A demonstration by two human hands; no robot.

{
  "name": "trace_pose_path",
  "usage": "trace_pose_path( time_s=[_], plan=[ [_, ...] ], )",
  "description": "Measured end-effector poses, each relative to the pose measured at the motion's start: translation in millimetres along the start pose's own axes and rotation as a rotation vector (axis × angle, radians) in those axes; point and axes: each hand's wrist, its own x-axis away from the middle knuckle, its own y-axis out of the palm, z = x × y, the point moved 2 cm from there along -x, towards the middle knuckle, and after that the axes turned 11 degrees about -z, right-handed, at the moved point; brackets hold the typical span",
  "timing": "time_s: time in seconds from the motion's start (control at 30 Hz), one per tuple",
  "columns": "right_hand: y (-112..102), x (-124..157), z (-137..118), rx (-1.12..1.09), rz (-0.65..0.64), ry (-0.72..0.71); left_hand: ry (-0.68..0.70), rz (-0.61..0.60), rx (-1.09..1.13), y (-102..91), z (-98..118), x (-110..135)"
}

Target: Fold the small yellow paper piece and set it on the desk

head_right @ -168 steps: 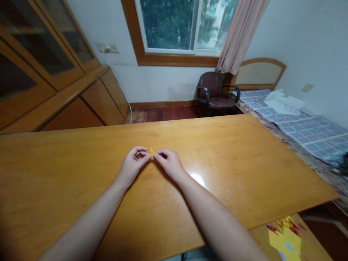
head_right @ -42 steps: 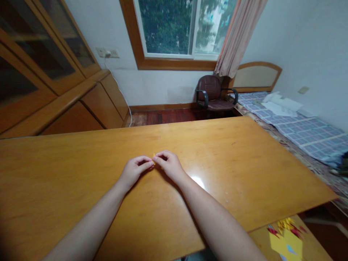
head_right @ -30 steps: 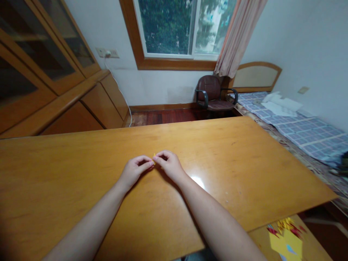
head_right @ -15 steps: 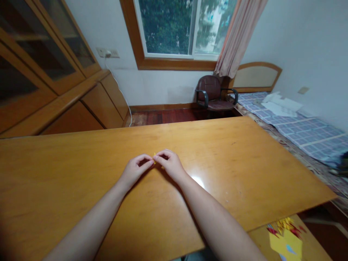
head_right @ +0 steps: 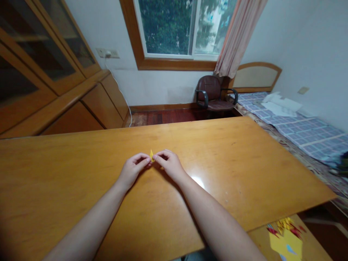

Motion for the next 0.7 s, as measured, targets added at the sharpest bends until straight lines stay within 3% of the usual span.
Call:
trace_pose_path(
  time_s=[0.4, 0.7],
  plan=[
    [-0.7, -0.6, 8.0, 0.055, -0.037, -0.001, 0.037, -0.003, -0.078, -0.4, -0.6, -0.8],
    [1.2, 1.7, 1.5, 0.180, -0.071, -0.038, 0.014, 0.060, -0.064, -0.5, 1.4, -1.3]
  ],
)
